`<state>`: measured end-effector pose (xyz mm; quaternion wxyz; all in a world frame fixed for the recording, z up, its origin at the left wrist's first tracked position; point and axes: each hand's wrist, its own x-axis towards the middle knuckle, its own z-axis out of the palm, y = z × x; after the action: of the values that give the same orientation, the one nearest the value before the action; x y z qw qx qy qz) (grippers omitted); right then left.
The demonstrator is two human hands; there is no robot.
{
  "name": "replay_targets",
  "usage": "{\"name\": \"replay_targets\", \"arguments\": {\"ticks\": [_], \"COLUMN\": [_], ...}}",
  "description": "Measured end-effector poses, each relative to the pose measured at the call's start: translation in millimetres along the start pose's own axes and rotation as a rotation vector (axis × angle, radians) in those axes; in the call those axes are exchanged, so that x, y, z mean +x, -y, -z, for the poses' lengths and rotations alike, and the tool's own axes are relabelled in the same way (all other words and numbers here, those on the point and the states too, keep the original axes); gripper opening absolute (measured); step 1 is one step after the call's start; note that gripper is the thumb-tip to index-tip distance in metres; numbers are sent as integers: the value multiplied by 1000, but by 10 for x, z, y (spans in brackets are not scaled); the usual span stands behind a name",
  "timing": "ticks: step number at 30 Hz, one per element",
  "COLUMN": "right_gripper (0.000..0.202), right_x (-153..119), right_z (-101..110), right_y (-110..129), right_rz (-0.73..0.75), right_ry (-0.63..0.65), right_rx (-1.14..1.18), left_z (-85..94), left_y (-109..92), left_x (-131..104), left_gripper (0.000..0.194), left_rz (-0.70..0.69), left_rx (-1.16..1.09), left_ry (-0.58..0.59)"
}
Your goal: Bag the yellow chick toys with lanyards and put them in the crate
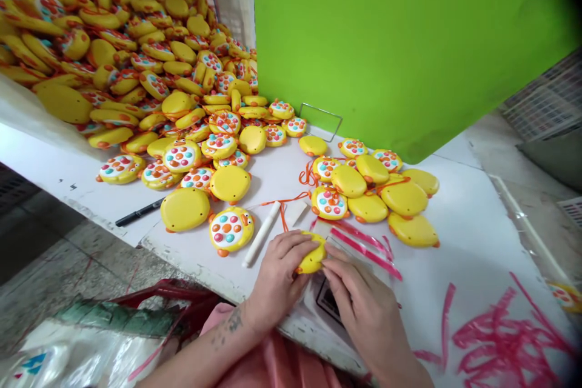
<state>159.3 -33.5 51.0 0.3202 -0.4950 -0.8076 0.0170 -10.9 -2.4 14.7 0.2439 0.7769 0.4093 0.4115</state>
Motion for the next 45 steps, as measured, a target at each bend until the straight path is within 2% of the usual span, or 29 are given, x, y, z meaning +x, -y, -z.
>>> {"name": "replay_targets", "arguments": {"ticks": [14,22,45], "right_gripper": [21,19,17], "right_x": [-7,1,-47], "right_z": [-49,-62,-89], "right_y": [69,70,65], "right_rz": [64,43,10], "right_ry": [-80,-88,-92], "right_rx": [-117,-125,-12], "left_z": [15,17,0], "left_y": [-48,-56,-52], "left_x": [-14,-8,-17], "left_gripper": [42,40,41], "left_rz": [12,9,33], "left_rx": [24,22,-7], "left_ry": [52,41,22]}}
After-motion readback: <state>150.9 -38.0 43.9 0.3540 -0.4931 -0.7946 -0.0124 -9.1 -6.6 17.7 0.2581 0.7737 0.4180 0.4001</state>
